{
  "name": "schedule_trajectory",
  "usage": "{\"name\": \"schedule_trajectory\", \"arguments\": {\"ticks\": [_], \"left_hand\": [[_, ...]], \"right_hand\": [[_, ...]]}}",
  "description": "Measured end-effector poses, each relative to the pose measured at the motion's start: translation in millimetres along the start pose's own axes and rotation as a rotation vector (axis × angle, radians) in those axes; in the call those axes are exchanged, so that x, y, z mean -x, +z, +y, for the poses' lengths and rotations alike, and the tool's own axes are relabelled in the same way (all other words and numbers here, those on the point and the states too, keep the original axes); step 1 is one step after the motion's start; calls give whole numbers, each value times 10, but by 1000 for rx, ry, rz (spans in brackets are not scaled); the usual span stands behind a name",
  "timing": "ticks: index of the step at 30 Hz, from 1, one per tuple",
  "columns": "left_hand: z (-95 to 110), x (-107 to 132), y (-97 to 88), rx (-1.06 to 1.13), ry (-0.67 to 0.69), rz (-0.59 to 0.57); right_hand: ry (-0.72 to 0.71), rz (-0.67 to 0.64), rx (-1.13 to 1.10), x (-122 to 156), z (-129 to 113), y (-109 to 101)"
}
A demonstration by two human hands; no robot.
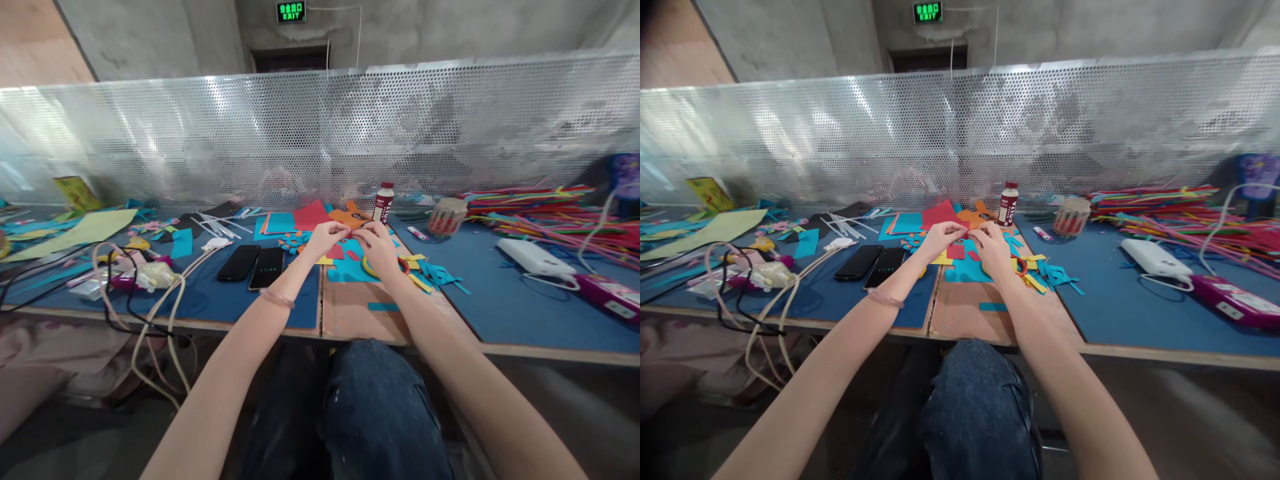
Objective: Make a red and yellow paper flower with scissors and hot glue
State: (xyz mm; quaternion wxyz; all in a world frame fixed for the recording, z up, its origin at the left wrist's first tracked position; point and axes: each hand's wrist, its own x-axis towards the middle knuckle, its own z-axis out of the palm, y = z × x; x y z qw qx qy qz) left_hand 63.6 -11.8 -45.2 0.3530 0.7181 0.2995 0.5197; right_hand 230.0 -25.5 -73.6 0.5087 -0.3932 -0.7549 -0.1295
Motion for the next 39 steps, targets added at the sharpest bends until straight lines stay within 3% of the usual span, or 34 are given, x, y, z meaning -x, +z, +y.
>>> {"name": "schedule_trajectory", "arguments": {"ticks": [10,17,28,39], "left_hand": [[-98,-36,-45,12,-18,-28],[-93,-30,-41,17,-39,-64],[-115,-34,-45,-29,37,-108],[-99,-24,-103,-66,66,-211]], "right_hand": [[-86,-79,81,-3,1,-30],[-65,-64,53,-2,14,-28],[36,18,-70,-5,36,4],[69,-38,-152,-14,87,-7]]}}
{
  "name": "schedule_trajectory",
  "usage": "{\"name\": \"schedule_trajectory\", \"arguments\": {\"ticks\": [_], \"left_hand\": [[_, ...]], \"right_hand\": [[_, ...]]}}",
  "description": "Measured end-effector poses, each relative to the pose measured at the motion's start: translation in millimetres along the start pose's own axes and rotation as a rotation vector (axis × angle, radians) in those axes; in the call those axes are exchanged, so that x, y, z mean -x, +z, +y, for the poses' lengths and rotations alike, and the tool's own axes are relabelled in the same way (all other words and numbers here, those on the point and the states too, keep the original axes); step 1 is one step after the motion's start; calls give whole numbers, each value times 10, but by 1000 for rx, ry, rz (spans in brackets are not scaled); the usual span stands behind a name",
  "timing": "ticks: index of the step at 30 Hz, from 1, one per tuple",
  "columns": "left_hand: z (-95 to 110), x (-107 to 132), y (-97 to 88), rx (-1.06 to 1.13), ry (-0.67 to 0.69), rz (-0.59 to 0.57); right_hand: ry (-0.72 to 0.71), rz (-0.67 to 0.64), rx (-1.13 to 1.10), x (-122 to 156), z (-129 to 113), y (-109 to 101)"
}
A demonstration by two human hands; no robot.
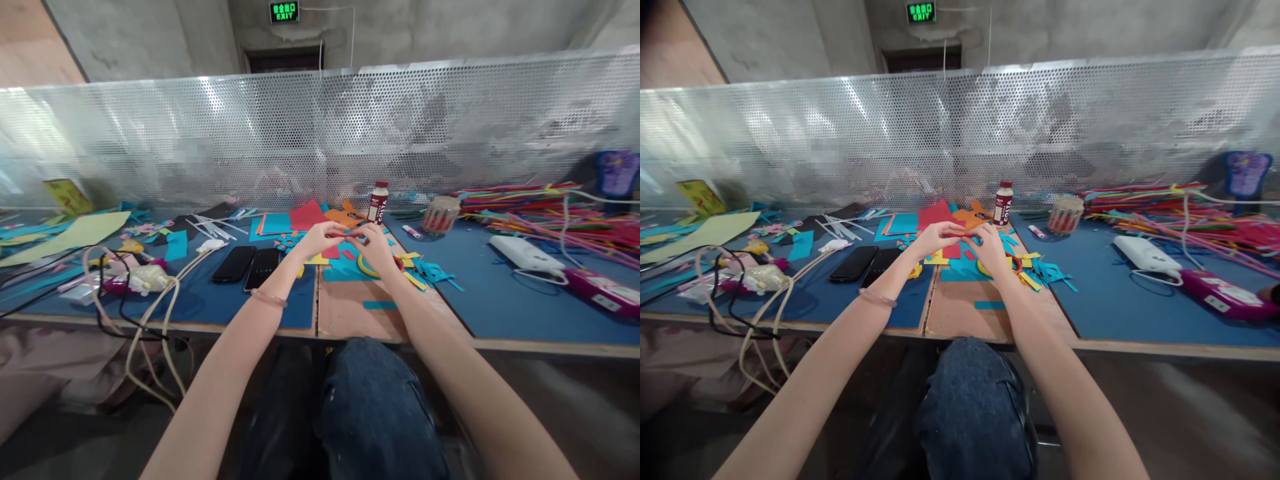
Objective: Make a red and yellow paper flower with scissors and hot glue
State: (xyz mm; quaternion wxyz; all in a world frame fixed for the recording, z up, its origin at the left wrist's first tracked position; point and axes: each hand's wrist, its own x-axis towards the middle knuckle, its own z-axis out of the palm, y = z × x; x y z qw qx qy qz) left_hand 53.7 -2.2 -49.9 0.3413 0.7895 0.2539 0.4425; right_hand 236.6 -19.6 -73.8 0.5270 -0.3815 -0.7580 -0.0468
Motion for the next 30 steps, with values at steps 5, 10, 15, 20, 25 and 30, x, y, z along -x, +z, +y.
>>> {"name": "schedule_trajectory", "arguments": {"ticks": [5,10,15,20,25,30], "left_hand": [[48,17,-56,-25,-14,-81],[30,20,-66,5,-51,-93],[-15,7,-89,35,-69,-91],[-29,0,-114,49,-63,-78],[-21,11,-107,70,-79,-40],[-1,23,-82,82,-95,-9]], "right_hand": [[6,-38,-28,-10,-23,-39],[29,-56,-64,-16,-42,-45],[74,-72,-126,-24,-53,-38],[146,-81,-194,-25,-59,-28],[218,-79,-241,-26,-59,-14],[257,-91,-270,-30,-79,-26]]}}
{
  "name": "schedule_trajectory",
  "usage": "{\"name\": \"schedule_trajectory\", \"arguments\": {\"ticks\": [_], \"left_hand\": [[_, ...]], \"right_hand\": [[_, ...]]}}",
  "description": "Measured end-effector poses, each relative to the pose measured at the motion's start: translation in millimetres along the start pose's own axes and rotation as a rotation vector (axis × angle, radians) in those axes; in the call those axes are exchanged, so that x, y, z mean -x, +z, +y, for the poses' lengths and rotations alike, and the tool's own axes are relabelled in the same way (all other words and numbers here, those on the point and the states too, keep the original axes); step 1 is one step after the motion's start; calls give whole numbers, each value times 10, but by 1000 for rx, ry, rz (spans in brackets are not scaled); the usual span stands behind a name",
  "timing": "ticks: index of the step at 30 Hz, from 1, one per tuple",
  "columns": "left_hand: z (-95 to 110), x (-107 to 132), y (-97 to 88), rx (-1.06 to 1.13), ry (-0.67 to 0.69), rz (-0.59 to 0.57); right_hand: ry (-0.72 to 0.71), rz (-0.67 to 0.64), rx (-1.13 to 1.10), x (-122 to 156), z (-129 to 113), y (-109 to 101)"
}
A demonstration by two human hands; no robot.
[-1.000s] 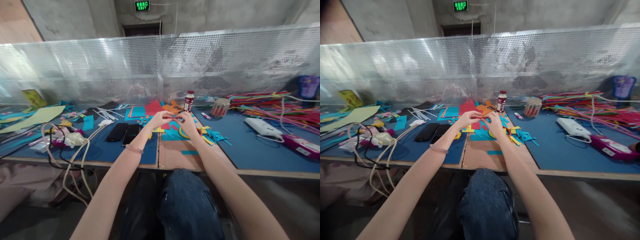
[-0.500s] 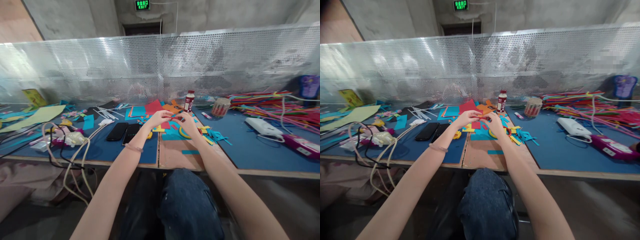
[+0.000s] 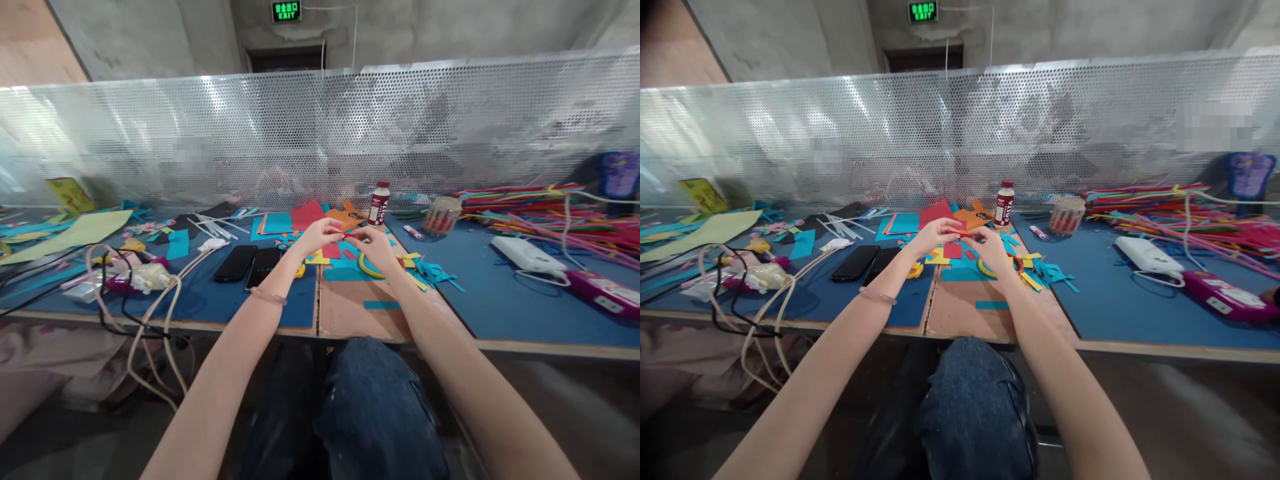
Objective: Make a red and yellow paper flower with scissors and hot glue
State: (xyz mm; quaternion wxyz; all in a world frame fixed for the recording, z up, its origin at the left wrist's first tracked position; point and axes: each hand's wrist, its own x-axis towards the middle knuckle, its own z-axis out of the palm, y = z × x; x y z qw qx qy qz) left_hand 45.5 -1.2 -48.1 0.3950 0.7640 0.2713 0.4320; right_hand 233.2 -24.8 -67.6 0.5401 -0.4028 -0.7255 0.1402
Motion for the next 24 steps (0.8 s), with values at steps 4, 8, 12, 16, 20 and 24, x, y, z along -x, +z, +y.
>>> {"name": "schedule_trajectory", "arguments": {"ticks": [4,8,12,16,20,24], "left_hand": [[2,-3,8,-10,-3,0],[4,-7,6,-28,0,-5],[13,-6,13,-37,5,-12],[27,-2,22,-48,12,-9],[46,5,28,-66,21,-8],[51,5,30,-92,29,-5]], "right_hand": [[14,-29,-23,8,-17,-16],[21,-59,-52,12,-14,-21],[29,-72,-79,14,-14,-20],[43,-55,-100,15,-21,-23],[58,-40,-115,13,-24,-23],[78,-29,-130,9,-27,-21]]}}
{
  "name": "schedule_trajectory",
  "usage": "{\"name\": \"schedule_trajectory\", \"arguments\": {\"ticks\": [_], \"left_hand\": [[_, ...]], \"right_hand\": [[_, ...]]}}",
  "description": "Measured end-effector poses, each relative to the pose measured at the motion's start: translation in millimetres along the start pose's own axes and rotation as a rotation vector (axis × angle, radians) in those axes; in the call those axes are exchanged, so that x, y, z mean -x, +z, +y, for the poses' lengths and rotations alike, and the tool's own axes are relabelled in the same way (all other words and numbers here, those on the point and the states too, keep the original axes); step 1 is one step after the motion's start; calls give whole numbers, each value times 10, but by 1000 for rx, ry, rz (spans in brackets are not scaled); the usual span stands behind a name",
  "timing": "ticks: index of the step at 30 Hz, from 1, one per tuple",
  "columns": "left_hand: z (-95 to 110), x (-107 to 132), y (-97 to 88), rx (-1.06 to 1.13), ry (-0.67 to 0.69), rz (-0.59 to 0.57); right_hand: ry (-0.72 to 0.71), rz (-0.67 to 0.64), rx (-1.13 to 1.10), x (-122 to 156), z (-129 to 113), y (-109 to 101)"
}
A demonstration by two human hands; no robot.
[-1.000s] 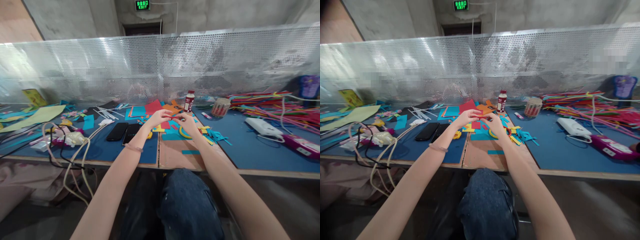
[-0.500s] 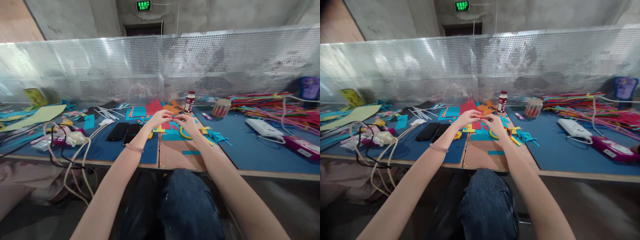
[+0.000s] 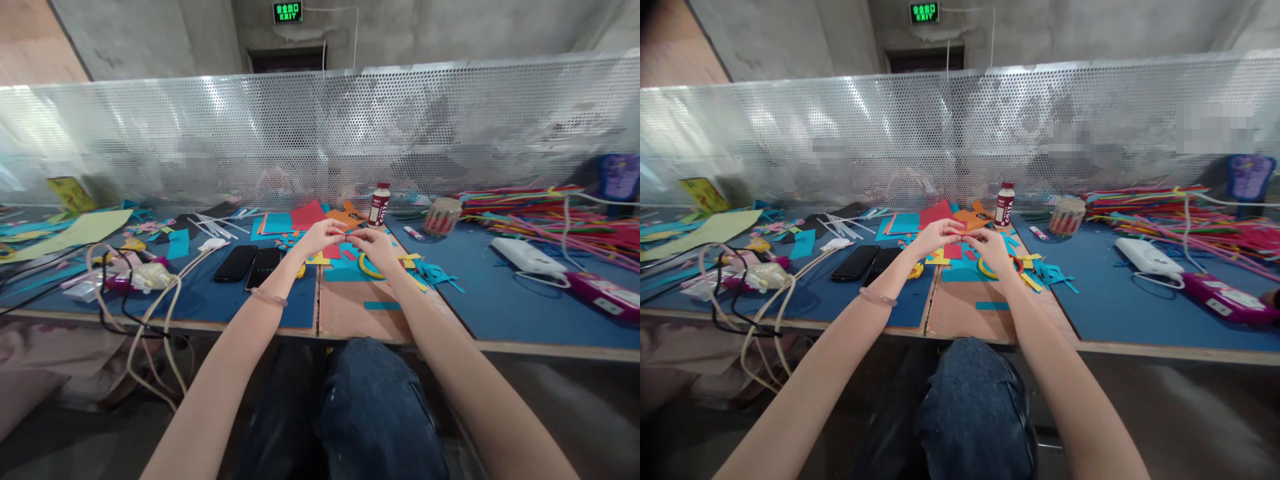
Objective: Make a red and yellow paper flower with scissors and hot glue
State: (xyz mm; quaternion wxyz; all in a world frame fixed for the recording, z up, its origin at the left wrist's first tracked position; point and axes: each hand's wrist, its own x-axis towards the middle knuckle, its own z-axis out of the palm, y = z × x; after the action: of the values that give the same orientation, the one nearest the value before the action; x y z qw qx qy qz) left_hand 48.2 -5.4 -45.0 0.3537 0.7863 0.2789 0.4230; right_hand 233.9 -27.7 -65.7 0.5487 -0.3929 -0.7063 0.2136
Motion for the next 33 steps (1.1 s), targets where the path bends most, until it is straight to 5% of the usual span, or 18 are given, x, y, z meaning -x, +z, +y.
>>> {"name": "schedule_trajectory", "arguments": {"ticks": [21,33], "left_hand": [[2,2,-3,21,-48,41],[7,12,31,24,-55,51]], "right_hand": [[118,-38,-154,-6,42,6],[113,-33,-45,10,-20,24]]}}
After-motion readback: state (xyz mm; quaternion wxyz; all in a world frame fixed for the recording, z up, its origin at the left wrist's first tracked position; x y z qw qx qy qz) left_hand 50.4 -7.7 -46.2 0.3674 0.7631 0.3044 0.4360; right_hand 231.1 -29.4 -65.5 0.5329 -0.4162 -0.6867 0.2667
